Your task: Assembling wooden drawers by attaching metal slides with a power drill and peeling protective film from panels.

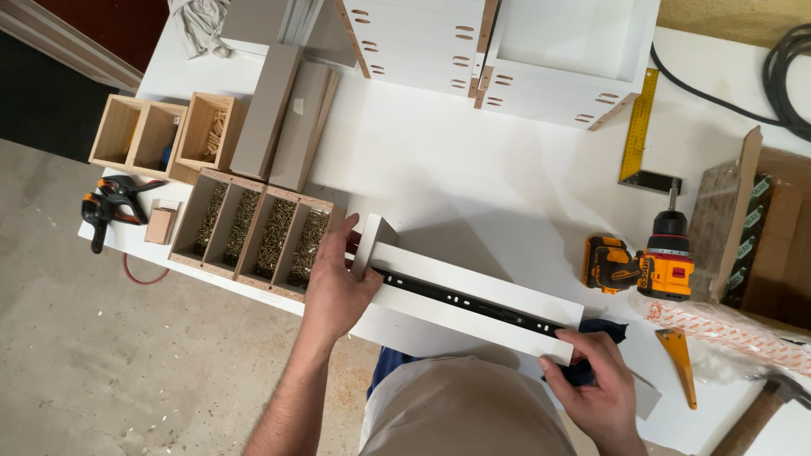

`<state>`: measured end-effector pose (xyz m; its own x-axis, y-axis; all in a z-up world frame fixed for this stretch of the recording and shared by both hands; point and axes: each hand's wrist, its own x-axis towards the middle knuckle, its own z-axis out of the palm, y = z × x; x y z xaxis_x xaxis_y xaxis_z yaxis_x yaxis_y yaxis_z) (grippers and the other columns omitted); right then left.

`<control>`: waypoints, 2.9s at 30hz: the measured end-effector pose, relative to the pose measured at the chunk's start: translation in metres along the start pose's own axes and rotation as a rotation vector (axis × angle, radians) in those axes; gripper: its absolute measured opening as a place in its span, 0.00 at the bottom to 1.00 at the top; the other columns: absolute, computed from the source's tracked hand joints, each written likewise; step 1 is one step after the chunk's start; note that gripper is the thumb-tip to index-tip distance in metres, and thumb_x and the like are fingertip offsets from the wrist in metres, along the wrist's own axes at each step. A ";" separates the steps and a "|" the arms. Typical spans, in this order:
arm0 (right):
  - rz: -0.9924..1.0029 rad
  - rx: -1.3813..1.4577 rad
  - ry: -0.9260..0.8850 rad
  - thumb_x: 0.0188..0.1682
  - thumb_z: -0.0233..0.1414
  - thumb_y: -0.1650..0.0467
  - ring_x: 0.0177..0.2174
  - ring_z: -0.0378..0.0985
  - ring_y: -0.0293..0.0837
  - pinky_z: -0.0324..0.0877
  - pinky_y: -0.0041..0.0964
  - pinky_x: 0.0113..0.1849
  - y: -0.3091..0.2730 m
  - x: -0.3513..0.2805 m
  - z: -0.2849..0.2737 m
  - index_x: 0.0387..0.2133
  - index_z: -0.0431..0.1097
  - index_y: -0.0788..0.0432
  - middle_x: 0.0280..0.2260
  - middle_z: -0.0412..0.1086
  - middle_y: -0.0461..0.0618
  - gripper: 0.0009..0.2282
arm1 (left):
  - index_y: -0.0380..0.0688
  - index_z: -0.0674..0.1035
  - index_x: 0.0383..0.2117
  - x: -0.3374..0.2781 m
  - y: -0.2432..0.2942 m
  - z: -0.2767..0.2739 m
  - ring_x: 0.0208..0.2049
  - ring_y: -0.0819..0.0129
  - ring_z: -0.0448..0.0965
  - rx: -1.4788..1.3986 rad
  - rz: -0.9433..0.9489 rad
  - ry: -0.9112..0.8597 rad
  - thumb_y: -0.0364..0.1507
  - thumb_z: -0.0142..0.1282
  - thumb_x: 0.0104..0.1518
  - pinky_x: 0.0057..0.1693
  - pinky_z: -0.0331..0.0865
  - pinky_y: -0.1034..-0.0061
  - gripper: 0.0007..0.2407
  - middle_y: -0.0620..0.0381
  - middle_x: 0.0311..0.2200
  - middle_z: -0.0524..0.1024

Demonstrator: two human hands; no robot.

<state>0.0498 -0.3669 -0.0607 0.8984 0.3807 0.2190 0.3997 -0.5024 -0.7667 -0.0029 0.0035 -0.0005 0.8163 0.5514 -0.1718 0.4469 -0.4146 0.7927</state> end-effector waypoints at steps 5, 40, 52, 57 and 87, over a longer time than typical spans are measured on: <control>-0.006 0.013 0.016 0.42 0.63 0.68 0.26 0.67 0.35 0.67 0.27 0.36 -0.007 0.002 -0.002 0.45 0.75 0.55 0.28 0.65 0.44 0.16 | 0.47 0.63 0.66 -0.001 -0.001 0.001 0.67 0.53 0.63 -0.003 0.063 -0.001 0.19 0.57 0.48 0.63 0.69 0.64 0.33 0.48 0.62 0.66; -0.100 0.123 0.031 0.44 0.64 0.70 0.28 0.68 0.38 0.71 0.28 0.35 -0.009 0.005 0.002 0.46 0.73 0.58 0.35 0.71 0.48 0.16 | 0.33 0.62 0.68 -0.001 0.012 -0.004 0.44 0.56 0.77 0.017 -0.001 0.008 0.18 0.56 0.51 0.47 0.76 0.70 0.33 0.43 0.54 0.70; -0.022 0.034 0.020 0.42 0.64 0.68 0.25 0.67 0.34 0.68 0.26 0.34 -0.007 0.002 -0.001 0.44 0.75 0.54 0.30 0.68 0.43 0.16 | 0.46 0.64 0.66 -0.002 0.010 -0.002 0.58 0.56 0.70 0.020 0.011 -0.001 0.20 0.55 0.48 0.59 0.73 0.65 0.33 0.47 0.55 0.69; -0.027 0.042 0.026 0.42 0.64 0.68 0.25 0.67 0.35 0.68 0.27 0.34 -0.006 0.002 -0.001 0.44 0.75 0.55 0.29 0.67 0.43 0.16 | 0.47 0.65 0.66 -0.001 0.004 0.000 0.58 0.55 0.70 0.044 0.021 0.011 0.21 0.56 0.48 0.59 0.71 0.63 0.32 0.48 0.56 0.69; -0.109 0.116 0.040 0.43 0.65 0.70 0.27 0.68 0.38 0.70 0.29 0.36 -0.009 0.005 0.000 0.46 0.73 0.57 0.35 0.71 0.47 0.16 | 0.39 0.64 0.69 -0.003 0.021 -0.004 0.43 0.60 0.76 0.006 -0.070 0.012 0.21 0.55 0.49 0.48 0.74 0.71 0.33 0.49 0.54 0.70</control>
<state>0.0506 -0.3603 -0.0524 0.8581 0.3958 0.3271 0.4740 -0.3657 -0.8010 0.0028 -0.0037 0.0193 0.7788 0.5877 -0.2194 0.5046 -0.3791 0.7757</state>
